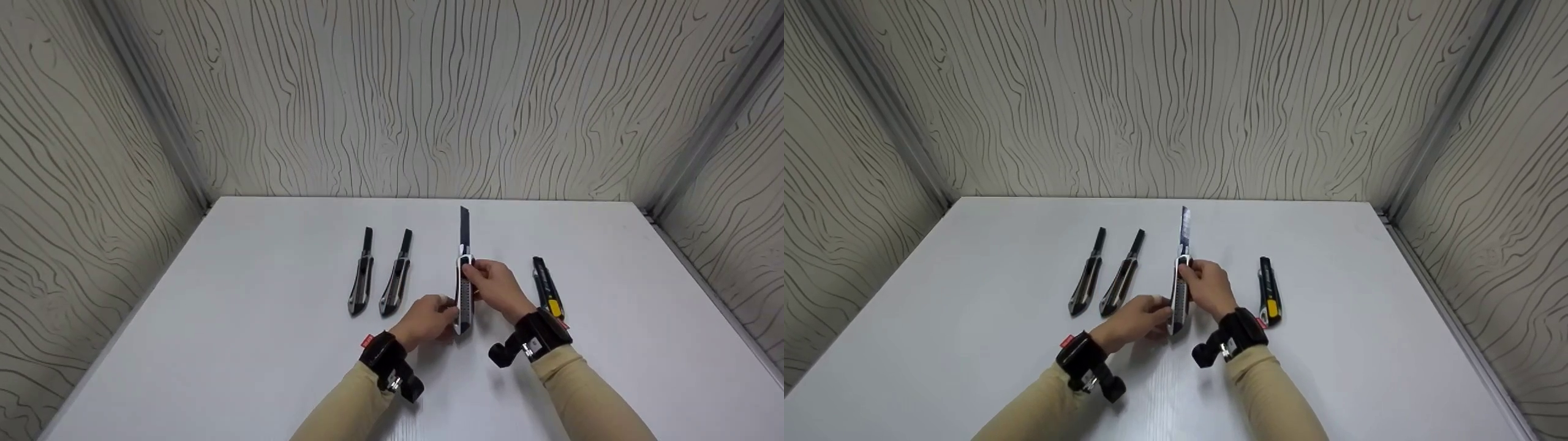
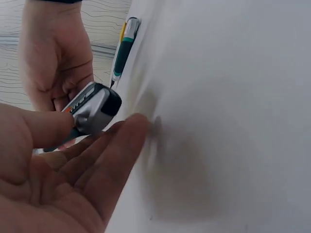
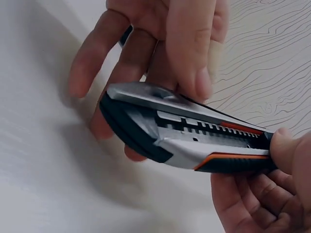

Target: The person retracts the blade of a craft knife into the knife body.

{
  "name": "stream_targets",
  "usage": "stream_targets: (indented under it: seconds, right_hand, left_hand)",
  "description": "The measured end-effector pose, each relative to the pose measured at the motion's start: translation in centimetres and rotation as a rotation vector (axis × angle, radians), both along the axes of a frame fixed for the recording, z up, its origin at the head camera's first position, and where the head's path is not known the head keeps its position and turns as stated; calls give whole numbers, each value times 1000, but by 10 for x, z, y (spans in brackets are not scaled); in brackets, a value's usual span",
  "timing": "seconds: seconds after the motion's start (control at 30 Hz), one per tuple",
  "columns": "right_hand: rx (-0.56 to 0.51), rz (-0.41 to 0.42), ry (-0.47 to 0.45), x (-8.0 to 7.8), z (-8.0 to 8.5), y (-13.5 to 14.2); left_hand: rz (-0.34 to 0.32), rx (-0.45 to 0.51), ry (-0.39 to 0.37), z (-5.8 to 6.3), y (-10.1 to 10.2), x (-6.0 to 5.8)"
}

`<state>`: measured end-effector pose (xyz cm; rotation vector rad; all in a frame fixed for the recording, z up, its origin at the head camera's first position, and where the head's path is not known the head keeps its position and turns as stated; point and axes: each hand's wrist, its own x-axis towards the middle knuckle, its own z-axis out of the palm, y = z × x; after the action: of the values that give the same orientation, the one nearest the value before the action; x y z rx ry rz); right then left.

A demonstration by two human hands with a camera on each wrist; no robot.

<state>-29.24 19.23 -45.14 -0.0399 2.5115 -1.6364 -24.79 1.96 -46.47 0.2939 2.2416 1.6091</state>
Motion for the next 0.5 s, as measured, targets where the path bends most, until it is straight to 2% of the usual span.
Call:
stream_targets:
  seconds: [0.1, 0.23, 0.37, 0.5]
  right_hand:
    - [-6, 2, 17, 1, 2, 1]
    - [-10, -1, 27, 2, 4, 2]
    - [-26, -11, 11, 4, 4, 2]
    - [-90, -38, -2, 5, 6, 0]
  left_hand:
    - [-3, 95, -57, 0, 3, 0]
    - [7, 147, -83, 0, 5, -1]
    - [16, 159, -69, -2, 5, -1]
    - [28, 153, -22, -2, 7, 0]
